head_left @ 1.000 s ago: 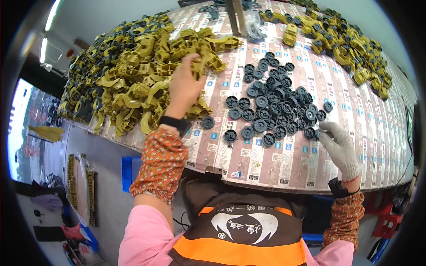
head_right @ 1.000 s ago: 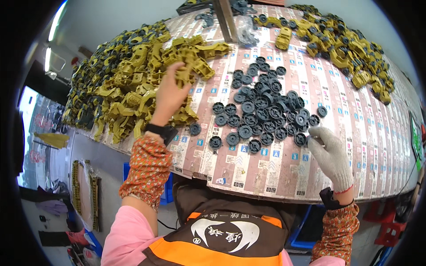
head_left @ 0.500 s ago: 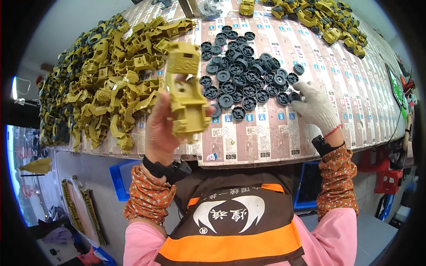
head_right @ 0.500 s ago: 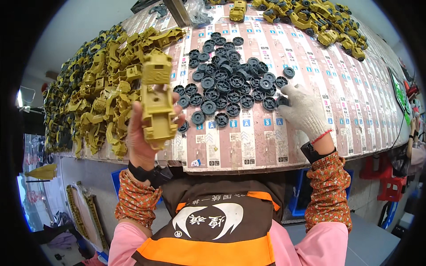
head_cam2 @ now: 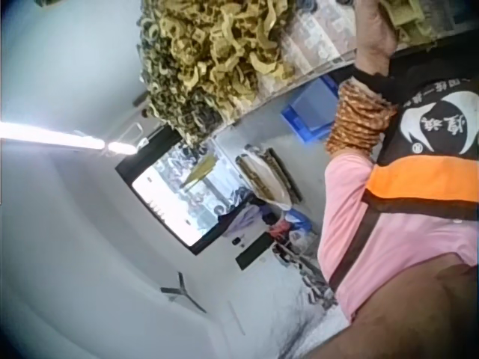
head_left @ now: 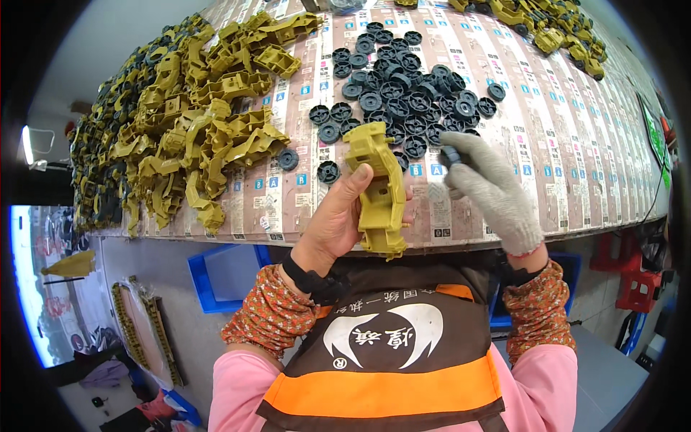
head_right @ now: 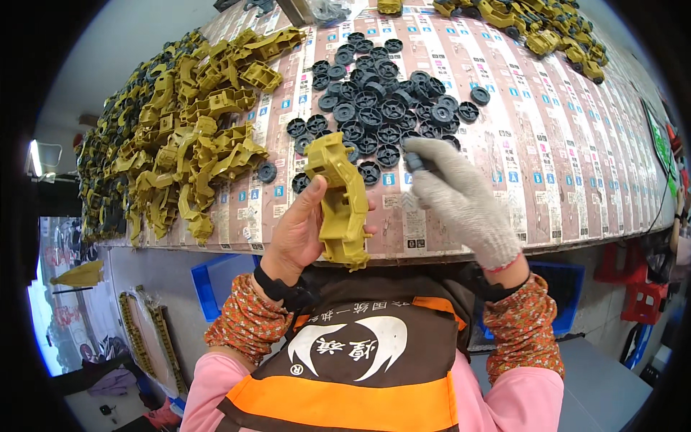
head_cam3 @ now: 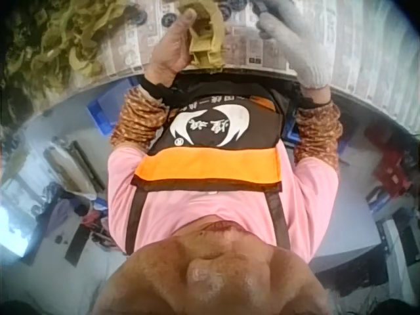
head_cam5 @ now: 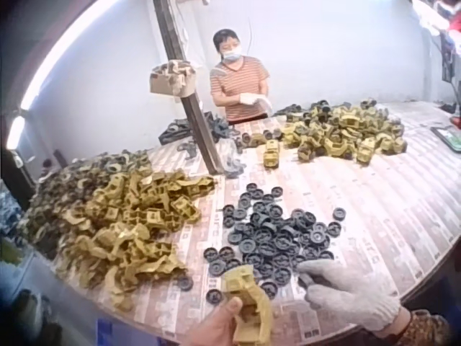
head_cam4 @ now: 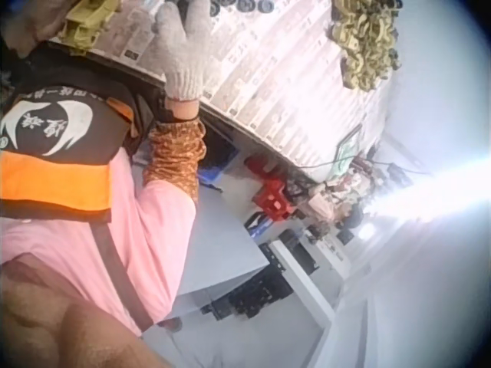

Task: The person assembles yellow plastic toy trucks by inserting black wheels into the chassis. They pick up a truck body, attach wheels one by one, and place the completed unit on the table. The process is repeated continuously with multiple truck bodies and wheels.

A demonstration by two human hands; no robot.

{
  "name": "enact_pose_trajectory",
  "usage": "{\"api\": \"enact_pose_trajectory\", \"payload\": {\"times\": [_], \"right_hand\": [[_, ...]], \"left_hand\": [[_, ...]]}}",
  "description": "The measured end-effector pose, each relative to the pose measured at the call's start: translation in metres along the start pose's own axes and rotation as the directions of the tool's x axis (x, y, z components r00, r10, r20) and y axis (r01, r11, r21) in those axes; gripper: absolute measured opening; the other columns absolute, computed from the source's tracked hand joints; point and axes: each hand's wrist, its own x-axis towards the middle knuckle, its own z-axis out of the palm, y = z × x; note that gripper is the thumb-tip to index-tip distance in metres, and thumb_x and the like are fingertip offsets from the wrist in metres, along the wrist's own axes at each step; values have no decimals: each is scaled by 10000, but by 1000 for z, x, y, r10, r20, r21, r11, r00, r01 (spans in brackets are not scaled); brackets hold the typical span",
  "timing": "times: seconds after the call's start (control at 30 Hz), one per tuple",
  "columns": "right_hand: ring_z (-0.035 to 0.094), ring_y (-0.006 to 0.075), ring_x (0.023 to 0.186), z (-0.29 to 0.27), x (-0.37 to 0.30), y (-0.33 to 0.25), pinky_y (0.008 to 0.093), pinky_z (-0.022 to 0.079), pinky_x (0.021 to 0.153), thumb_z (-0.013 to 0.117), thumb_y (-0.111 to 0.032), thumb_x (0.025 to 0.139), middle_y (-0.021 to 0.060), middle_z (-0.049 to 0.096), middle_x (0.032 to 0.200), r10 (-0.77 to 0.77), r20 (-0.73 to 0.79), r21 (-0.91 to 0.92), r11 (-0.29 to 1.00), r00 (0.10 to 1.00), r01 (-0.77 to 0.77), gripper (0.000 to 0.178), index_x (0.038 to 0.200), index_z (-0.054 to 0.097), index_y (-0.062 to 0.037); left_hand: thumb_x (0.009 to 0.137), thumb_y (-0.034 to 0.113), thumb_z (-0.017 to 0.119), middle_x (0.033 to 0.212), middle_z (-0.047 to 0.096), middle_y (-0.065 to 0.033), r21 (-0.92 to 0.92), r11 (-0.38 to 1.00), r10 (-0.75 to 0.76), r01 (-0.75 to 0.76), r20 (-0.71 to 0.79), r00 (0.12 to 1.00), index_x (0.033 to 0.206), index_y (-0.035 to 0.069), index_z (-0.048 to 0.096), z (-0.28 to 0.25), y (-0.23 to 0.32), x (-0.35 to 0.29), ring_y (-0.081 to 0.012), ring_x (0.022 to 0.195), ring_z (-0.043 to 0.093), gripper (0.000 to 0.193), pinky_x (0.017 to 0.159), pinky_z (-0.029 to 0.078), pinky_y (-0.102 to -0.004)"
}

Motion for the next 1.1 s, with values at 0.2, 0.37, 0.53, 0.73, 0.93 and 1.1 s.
{"api": "enact_pose_trajectory", "payload": {"times": [0.2,0.37,0.53,0.73,0.93,1.1], "right_hand": [[619,106,985,40,3,13,281,542,889,606,-112,1058,35,629,1161,-8,-64,161,987,998,18,428,1473,568,-14],[613,133,1134,50,2,20,293,516,981,596,-122,1066,74,638,1292,-62,-38,104,992,997,66,427,1480,570,-21],[610,142,1147,54,-3,19,308,522,988,578,-127,1069,78,641,1300,-12,-46,177,984,999,20,426,1481,568,-20],[620,163,1171,51,-7,21,334,532,996,568,-135,1064,91,654,1296,57,-54,211,977,997,-45,423,1466,580,-3],[713,359,1136,61,-16,28,417,550,980,581,-102,1028,266,705,1242,-200,-167,-293,945,965,146,469,1475,553,38],[717,478,1068,59,-26,34,498,560,932,592,-31,943,346,707,1120,-327,-109,-499,835,939,233,539,1469,528,72]], "left_hand": [[1044,399,700,1139,667,-89,176,984,55,-33,-122,991,1397,111,484,13,-19,-6,-240,942,739,504,737,690,-441],[1049,305,725,1260,612,-39,300,944,180,-135,-130,975,1497,131,393,17,-32,-13,-145,1052,671,584,856,625,-340],[1048,291,733,1313,592,-25,313,937,193,-153,-101,976,1555,134,352,18,-36,-14,-116,1173,601,653,967,553,-305],[1052,265,728,1301,600,-28,339,929,202,-151,-120,972,1535,132,362,14,-40,-12,-122,1146,617,620,961,550,-306],[1047,218,724,1326,638,-80,631,731,356,-261,-26,934,1505,57,358,15,-47,-7,-160,1189,639,608,1013,526,-348],[1031,247,725,1251,709,-183,794,559,363,-239,24,932,1443,2,365,15,-50,-11,-291,1166,718,600,990,534,-375]]}}
